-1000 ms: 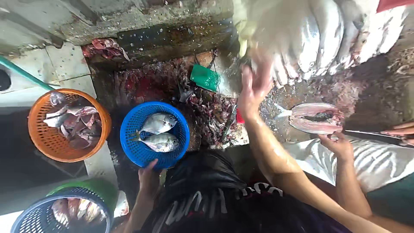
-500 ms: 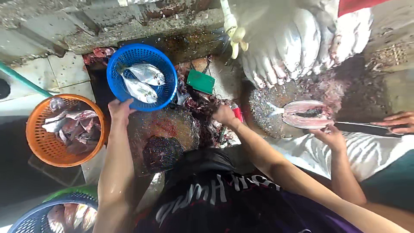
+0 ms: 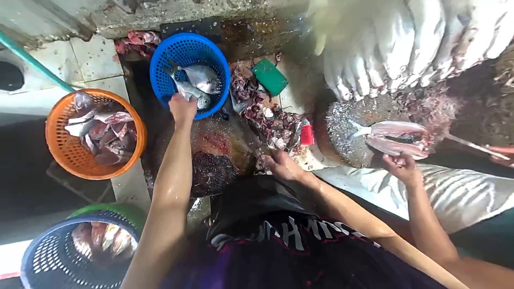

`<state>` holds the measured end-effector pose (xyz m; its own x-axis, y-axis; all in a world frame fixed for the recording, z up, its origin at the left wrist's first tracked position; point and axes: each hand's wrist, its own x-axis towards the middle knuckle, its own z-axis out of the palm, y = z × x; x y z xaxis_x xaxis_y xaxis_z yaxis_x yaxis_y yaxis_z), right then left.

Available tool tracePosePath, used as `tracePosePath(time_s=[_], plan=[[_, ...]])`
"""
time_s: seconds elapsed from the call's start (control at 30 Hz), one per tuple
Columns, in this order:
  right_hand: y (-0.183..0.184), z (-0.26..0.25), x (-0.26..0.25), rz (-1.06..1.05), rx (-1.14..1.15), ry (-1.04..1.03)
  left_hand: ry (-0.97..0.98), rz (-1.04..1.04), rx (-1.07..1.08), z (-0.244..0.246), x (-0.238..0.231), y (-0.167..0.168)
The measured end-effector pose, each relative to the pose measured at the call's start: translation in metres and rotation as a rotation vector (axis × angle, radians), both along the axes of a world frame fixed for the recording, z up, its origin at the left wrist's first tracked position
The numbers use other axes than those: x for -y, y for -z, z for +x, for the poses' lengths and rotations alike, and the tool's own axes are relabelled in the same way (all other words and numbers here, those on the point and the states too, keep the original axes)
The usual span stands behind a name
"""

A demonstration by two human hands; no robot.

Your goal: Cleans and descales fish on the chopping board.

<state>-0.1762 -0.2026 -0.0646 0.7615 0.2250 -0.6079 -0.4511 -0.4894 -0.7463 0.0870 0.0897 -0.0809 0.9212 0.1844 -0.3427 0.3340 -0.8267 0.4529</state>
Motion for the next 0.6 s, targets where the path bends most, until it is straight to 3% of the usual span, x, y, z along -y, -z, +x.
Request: tracePosePath(time_s=[0.13, 0.23, 0.33, 0.43, 0.5, 0.6], plan=[[0.024, -0.002, -0.026, -0.112, 0.066, -0.403, -0.226, -0.194, -0.211, 0.036, 0.024, 0.007], [0.021, -0.005, -0.006, -0.261, 0.045, -0.235, -0.490, -0.176, -0.218, 0.048, 0.040, 0.014], [0.013, -0.018, 0.012, -0.448, 0.047, -0.015, -0.591, -0.139, -0.129, 0.044, 0.048, 0.023], [0.009, -0.036, -0.003, -0.341, 0.142, 0.004, -0.616, -0.371, -0.020, 0.030, 0.049, 0.030], [0.006, -0.036, -0.026, -0.188, 0.130, -0.133, -0.653, -0.569, -0.010, 0.024, 0.046, 0.033], [0.018, -0.022, -0.045, -0.148, 0.085, -0.364, -0.692, -0.725, 0.034, 0.017, 0.038, 0.018]])
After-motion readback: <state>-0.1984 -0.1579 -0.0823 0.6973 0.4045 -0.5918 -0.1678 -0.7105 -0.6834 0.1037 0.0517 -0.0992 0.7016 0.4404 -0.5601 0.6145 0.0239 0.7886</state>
